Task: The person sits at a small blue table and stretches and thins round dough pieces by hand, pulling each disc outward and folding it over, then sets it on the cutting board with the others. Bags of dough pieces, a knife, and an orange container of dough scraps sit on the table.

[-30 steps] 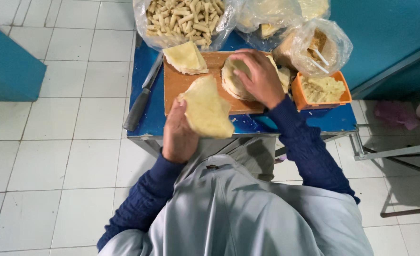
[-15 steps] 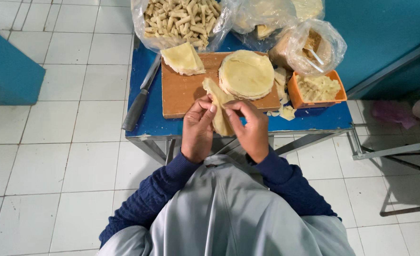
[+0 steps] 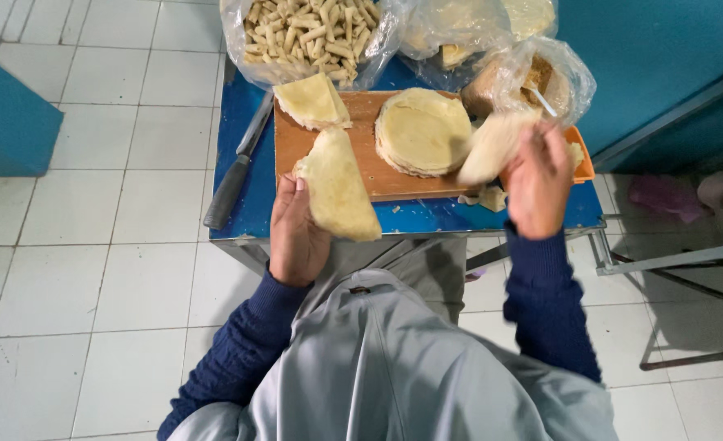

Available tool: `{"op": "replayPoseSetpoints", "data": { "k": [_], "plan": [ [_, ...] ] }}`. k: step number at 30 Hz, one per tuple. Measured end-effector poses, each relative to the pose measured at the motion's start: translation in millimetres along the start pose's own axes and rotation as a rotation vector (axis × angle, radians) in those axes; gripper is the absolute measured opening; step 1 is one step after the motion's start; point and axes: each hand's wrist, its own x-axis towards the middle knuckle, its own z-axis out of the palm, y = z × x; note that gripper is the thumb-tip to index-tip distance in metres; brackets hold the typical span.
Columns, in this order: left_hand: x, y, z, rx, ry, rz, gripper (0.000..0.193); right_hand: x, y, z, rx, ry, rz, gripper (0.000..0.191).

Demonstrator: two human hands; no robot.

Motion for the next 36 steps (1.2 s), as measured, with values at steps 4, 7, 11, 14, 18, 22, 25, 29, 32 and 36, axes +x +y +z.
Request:
{"op": "replayPoseSetpoints", "data": {
  "k": [4, 7, 11, 14, 18, 22, 25, 29, 32, 36],
  "plan": [
    [2, -4, -5, -0.078, -0.036, 0.006, 0.013, 41, 6, 29, -0.831, -0.128, -0.328, 0.010],
    [-2, -5, -9, -0.068, -0.032, -0.002, 0.012, 26, 29, 57, -1.105, -0.390, -0.644, 0.031],
    [-5, -4, -12, -0.090, -0.029, -0.017, 0.005, -8, 42, 65, -1.263, -0.418, -0.607, 0.030],
    [-6, -5, -12, -0.080, -0.021, -0.031, 0.003, -17, 40, 62, -1.292, -0.420, -0.621, 0.029],
    [-6, -13, -9, -0.054, -0.004, -0.045, 0.003, -17, 36, 63, -1.286, -0.440, -0.643, 0.033],
    [-4, -24, -5, -0.045, 0.030, -0.090, 0.003, -22, 23, 73, -1.232, -0.428, -0.649, 0.034],
    [-1, -34, 1, -0.039, 0.011, -0.118, 0.004, -41, 7, 85, -1.045, -0.360, -0.455, 0.028],
    [0, -50, 11, 0.014, -0.074, -0.167, 0.006, -84, -4, 110, -0.720, -0.278, -0.111, 0.025],
    [1, -54, 11, 0.061, -0.161, -0.181, 0.006, -93, -4, 115, -0.720, -0.232, -0.074, 0.033],
    [4, -61, 3, 0.066, -0.156, -0.179, 0.007, -94, -2, 111, -0.782, -0.220, -0.167, 0.017]
  ]
}}
